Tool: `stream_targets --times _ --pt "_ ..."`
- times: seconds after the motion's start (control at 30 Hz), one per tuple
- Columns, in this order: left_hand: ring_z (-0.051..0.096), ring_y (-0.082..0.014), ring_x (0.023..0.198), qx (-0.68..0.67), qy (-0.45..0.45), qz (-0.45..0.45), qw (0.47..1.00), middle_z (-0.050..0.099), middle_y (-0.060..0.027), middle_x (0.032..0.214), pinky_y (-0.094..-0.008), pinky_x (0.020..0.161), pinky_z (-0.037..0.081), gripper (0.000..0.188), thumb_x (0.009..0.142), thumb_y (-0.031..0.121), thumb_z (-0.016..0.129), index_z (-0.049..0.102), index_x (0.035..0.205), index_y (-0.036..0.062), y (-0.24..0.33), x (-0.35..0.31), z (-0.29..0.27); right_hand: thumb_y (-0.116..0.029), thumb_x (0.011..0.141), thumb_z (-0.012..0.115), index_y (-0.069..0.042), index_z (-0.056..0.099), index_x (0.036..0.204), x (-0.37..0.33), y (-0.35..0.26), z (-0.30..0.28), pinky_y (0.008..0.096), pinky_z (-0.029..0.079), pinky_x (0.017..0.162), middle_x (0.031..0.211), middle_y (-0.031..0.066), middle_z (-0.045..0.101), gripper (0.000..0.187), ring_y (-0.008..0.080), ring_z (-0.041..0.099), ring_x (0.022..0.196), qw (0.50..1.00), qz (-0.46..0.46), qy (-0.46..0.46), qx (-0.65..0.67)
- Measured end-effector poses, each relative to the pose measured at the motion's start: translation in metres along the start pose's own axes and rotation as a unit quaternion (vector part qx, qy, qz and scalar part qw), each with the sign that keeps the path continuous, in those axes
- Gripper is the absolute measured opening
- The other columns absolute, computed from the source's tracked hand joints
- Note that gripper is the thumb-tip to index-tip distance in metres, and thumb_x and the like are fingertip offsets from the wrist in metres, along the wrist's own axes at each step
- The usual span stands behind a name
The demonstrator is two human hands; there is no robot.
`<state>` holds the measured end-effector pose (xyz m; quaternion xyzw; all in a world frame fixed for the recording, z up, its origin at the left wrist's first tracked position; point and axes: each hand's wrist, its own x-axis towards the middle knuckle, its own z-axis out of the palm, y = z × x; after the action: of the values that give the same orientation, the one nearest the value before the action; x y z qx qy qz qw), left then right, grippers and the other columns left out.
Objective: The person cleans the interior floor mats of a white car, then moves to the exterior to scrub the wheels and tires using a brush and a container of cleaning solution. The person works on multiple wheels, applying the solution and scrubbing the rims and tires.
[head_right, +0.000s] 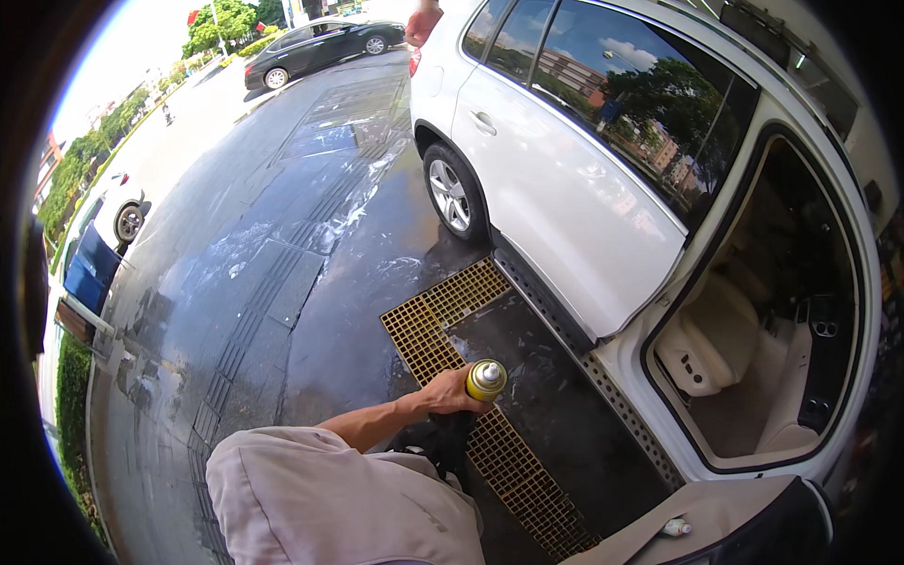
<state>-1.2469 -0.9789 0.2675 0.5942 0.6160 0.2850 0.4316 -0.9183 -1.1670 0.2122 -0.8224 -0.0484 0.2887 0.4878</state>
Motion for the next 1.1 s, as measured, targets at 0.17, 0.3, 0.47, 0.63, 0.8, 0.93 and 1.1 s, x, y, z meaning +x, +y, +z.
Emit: stream_targets --times 0.17,0.3,0.47,0.63,0.8,0.93,1.1 --pt "0.069 -0.0360 0.106 0.058 0.053 -0.043 0.996 0.072 -0.0186 0.117 -0.0433 0.095 0.054 0.084 0.073 0.050 0.083 0.054 0.142 0.0131 -0.033 -0.013 -0.050 -0.037 0.107 0.053 -0.004 0.037 0.157 -0.023 -0.006 0.012 0.0376 0.052 0.088 0.144 0.0283 0.053 0.062 0.0285 0.065 0.108 0.997 -0.053 0.055 0.023" --pt "0.069 -0.0378 0.103 0.053 0.039 -0.054 0.996 0.072 -0.0195 0.113 -0.0435 0.094 0.054 0.081 0.072 0.051 0.083 0.055 0.138 0.0113 -0.050 -0.005 -0.080 -0.037 0.108 0.050 -0.003 0.037 0.157 -0.040 -0.025 0.032 0.0387 0.050 0.091 0.144 0.0288 0.053 0.061 0.0301 0.063 0.112 0.992 -0.098 0.078 0.029" --pt "0.070 -0.0395 0.102 0.045 0.041 -0.018 0.998 0.072 -0.0206 0.111 -0.0449 0.095 0.054 0.084 0.072 0.054 0.083 0.055 0.136 0.0088 -0.069 0.012 -0.101 -0.037 0.109 0.048 -0.002 0.038 0.156 -0.061 -0.047 0.053 0.0401 0.048 0.095 0.145 0.0295 0.052 0.060 0.0322 0.061 0.116 0.983 -0.149 0.104 0.041" --pt "0.070 -0.0385 0.101 0.025 0.048 -0.029 0.998 0.072 -0.0198 0.110 -0.0452 0.092 0.054 0.086 0.071 0.057 0.085 0.055 0.136 0.0092 -0.077 0.016 -0.126 -0.037 0.110 0.045 0.000 0.038 0.156 -0.075 -0.066 0.066 0.0415 0.046 0.099 0.146 0.0301 0.051 0.059 0.0342 0.059 0.120 0.970 -0.195 0.134 0.052" --pt "0.070 -0.0370 0.102 0.033 0.073 -0.041 0.996 0.073 -0.0177 0.111 -0.0444 0.092 0.054 0.084 0.070 0.055 0.085 0.057 0.135 0.0104 -0.088 0.010 -0.147 -0.037 0.110 0.042 0.001 0.039 0.155 -0.082 -0.083 0.066 0.0429 0.044 0.103 0.147 0.0307 0.051 0.059 0.0363 0.056 0.125 0.953 -0.236 0.176 0.069" --pt "0.070 -0.0391 0.100 0.066 0.072 -0.047 0.994 0.073 -0.0192 0.107 -0.0460 0.090 0.054 0.081 0.070 0.054 0.084 0.058 0.133 0.0107 -0.106 0.008 -0.157 -0.037 0.111 0.040 0.002 0.039 0.155 -0.088 -0.096 0.052 0.0440 0.043 0.106 0.148 0.0313 0.050 0.059 0.0380 0.055 0.128 0.928 -0.272 0.241 0.084" --pt "0.070 -0.0381 0.104 0.083 0.033 -0.049 0.995 0.073 -0.0182 0.112 -0.0458 0.092 0.054 0.079 0.071 0.055 0.083 0.060 0.132 0.0109 -0.108 0.002 -0.161 -0.037 0.112 0.037 0.003 0.040 0.154 -0.105 -0.128 -0.001 0.0454 0.041 0.110 0.149 0.0319 0.049 0.059 0.0400 0.052 0.132 0.851 -0.297 0.416 0.122"
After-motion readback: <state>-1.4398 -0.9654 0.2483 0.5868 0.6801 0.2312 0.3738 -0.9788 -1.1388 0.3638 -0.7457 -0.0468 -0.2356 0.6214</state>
